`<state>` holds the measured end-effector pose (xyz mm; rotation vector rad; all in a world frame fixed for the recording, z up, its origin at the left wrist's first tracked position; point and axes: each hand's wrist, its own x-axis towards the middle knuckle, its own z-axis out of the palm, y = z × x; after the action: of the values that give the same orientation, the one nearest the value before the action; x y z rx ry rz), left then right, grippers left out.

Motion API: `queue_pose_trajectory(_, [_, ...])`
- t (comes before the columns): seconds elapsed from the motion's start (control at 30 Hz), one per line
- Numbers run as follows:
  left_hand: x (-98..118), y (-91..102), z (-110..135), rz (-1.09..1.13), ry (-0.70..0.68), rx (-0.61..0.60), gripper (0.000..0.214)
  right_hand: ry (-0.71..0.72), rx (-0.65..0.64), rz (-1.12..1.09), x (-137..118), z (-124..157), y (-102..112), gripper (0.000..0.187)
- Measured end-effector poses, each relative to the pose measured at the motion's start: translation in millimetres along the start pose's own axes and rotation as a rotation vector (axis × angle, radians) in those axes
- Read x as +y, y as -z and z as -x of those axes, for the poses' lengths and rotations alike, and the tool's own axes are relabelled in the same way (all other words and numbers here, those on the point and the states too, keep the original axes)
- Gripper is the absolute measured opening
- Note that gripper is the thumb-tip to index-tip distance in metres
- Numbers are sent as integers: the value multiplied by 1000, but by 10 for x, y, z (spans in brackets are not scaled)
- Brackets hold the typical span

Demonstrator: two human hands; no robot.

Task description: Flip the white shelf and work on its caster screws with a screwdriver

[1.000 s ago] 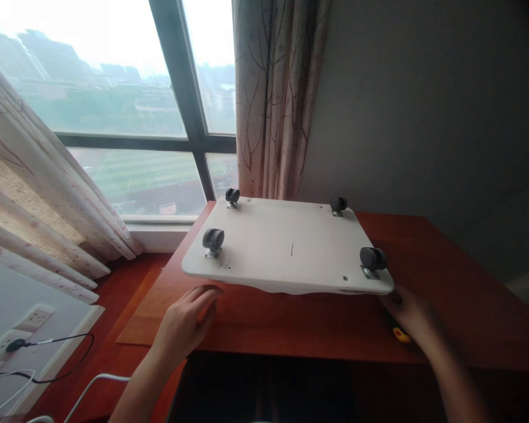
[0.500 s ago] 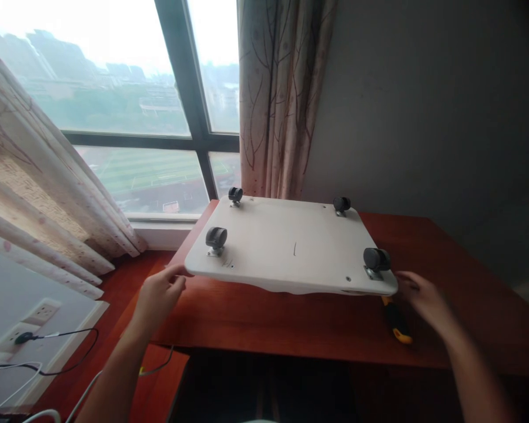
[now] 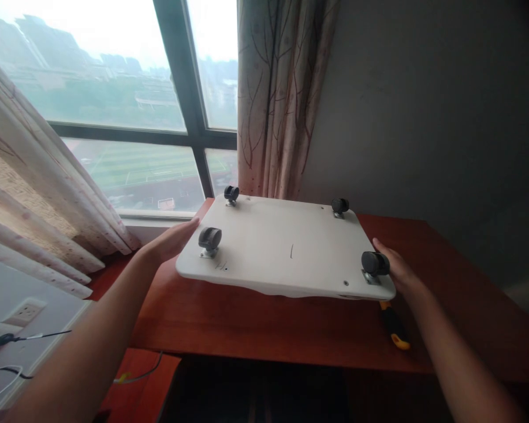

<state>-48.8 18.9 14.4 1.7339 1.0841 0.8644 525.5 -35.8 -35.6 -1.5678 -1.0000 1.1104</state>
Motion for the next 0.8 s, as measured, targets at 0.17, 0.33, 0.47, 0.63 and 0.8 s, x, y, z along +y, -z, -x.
queue_pose_trajectory(0.17, [-28, 26, -125, 162, 119, -66, 55, -28, -87, -91, -143, -62, -116, 40])
queue_pose_trajectory(0.33, [-22, 45, -174, 171, 159, -18, 54, -30, -226, -107, -254, -158, -99, 33])
queue_pose_trajectory(0.47, [34, 79, -181, 252, 312, 23, 49, -36, -275, -68, -371, -151, -42, 31])
queue_pose_trajectory(0.63, [130, 124, -173, 285, 362, 53, 45, -11, -298, -43, -486, -57, 15, 34])
queue_pose_trajectory(0.8, [310, 228, -154, 74, 131, 217, 51, 160, -113, -31, -592, 21, 50, 42])
